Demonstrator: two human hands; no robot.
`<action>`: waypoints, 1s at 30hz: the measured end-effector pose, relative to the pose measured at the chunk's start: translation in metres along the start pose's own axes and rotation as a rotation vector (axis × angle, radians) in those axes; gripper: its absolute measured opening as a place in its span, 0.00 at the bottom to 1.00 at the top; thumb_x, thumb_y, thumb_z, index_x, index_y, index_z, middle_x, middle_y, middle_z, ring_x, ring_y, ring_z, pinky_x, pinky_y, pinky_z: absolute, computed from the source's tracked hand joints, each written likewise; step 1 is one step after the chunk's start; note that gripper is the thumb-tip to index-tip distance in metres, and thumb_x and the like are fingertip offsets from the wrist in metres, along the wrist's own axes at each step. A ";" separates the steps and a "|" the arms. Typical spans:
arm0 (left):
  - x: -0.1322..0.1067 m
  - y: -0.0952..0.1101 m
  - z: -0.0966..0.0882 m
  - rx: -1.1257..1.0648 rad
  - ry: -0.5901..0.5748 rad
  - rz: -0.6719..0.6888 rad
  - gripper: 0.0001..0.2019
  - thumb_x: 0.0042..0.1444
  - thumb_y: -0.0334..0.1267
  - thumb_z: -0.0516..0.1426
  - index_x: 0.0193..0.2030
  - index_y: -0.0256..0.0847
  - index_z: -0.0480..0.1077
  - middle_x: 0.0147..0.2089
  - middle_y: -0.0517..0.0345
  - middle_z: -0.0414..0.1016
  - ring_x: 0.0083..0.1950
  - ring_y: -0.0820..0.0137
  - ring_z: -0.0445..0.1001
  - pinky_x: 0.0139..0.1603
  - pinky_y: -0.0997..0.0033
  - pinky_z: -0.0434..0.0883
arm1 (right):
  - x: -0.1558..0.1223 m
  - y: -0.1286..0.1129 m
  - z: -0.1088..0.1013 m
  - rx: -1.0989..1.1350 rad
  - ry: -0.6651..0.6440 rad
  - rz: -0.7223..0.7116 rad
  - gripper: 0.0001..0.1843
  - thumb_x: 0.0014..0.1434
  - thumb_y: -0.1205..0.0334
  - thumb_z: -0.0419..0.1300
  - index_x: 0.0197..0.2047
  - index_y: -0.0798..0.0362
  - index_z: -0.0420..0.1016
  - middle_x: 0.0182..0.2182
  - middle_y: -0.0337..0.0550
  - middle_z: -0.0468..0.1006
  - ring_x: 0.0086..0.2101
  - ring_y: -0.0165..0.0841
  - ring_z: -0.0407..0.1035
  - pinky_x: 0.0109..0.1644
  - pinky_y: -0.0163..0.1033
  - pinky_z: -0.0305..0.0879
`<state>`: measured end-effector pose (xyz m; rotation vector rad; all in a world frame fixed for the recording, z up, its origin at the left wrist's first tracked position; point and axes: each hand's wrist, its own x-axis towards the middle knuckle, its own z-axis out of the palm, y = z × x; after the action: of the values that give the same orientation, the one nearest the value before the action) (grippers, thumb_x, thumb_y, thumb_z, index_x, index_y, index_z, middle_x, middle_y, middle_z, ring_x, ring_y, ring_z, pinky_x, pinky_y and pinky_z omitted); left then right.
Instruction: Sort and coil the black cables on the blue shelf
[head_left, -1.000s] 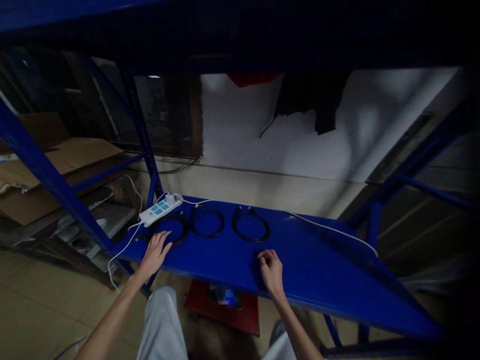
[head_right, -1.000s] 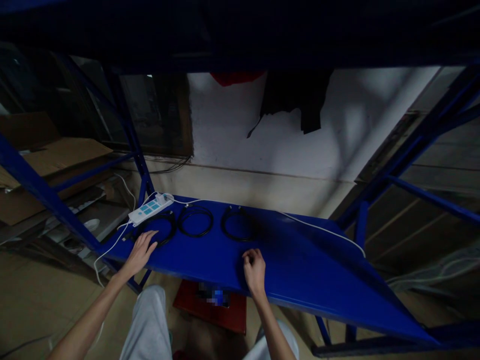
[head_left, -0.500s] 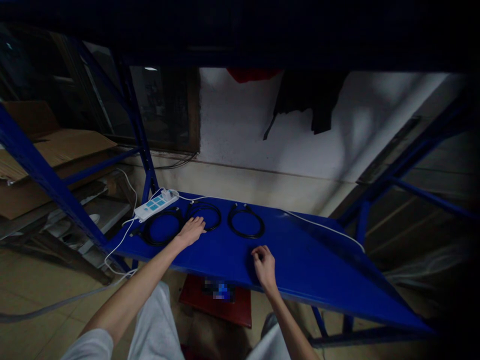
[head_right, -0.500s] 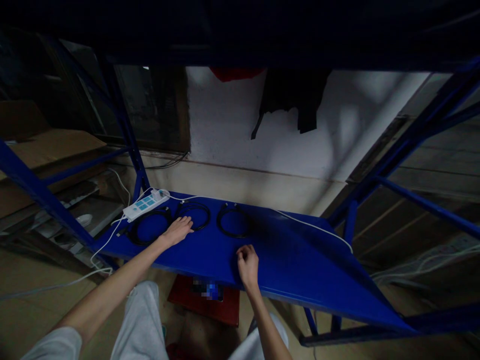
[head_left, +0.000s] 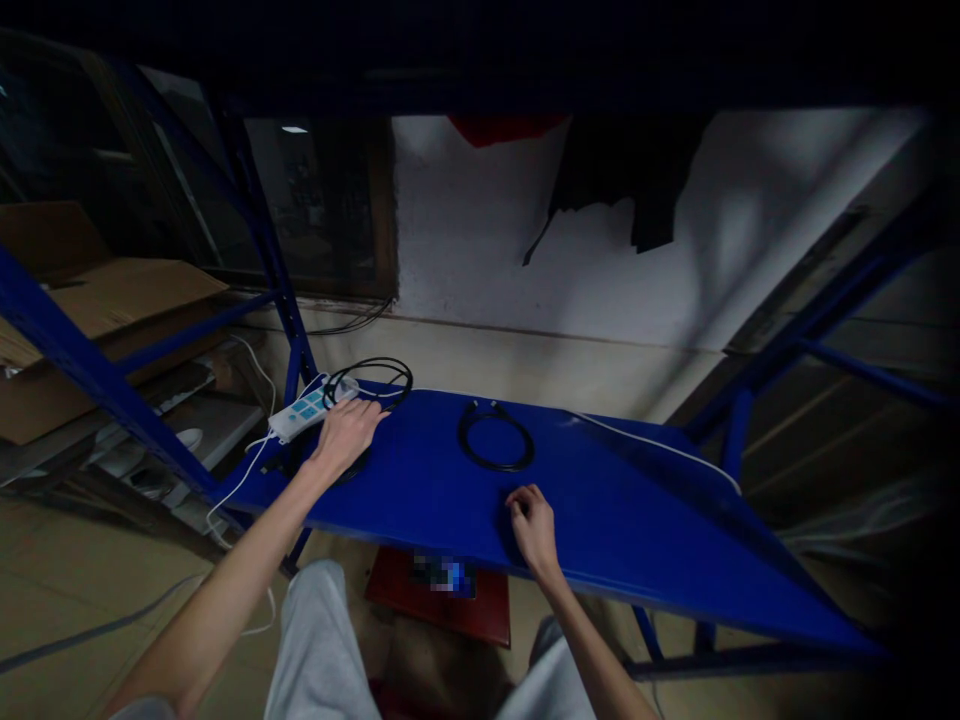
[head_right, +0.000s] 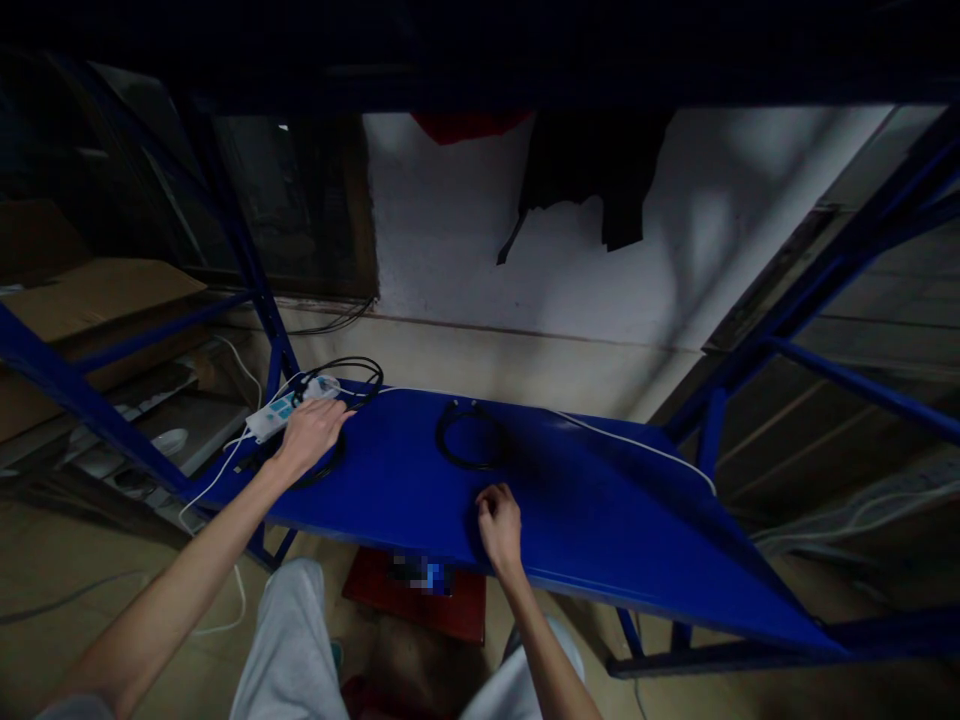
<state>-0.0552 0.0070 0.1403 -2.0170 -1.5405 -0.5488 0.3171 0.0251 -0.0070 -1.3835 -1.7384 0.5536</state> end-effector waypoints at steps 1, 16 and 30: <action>-0.010 -0.007 -0.004 0.015 0.024 -0.019 0.18 0.72 0.43 0.47 0.33 0.40 0.69 0.30 0.52 0.73 0.36 0.62 0.73 0.43 0.63 0.64 | 0.000 0.000 0.000 -0.004 -0.002 0.004 0.10 0.53 0.65 0.50 0.28 0.52 0.72 0.32 0.44 0.71 0.32 0.36 0.66 0.38 0.40 0.57; -0.124 0.029 0.048 -0.208 -0.064 -0.267 0.25 0.71 0.40 0.44 0.73 0.40 0.56 0.67 0.41 0.64 0.70 0.53 0.61 0.69 0.46 0.63 | -0.003 -0.018 0.011 -0.375 0.054 -0.049 0.32 0.59 0.65 0.50 0.67 0.51 0.63 0.67 0.53 0.60 0.64 0.48 0.55 0.62 0.54 0.59; -0.043 0.181 0.109 -0.649 -0.326 0.231 0.27 0.69 0.33 0.43 0.75 0.43 0.51 0.73 0.47 0.59 0.74 0.64 0.58 0.75 0.51 0.55 | -0.011 -0.007 -0.013 -0.025 0.063 -0.146 0.28 0.60 0.71 0.46 0.62 0.51 0.68 0.56 0.51 0.71 0.51 0.39 0.68 0.58 0.44 0.65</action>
<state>0.1077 0.0071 -0.0008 -2.8547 -1.3818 -0.7174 0.3238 0.0102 0.0021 -1.2655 -1.7831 0.4058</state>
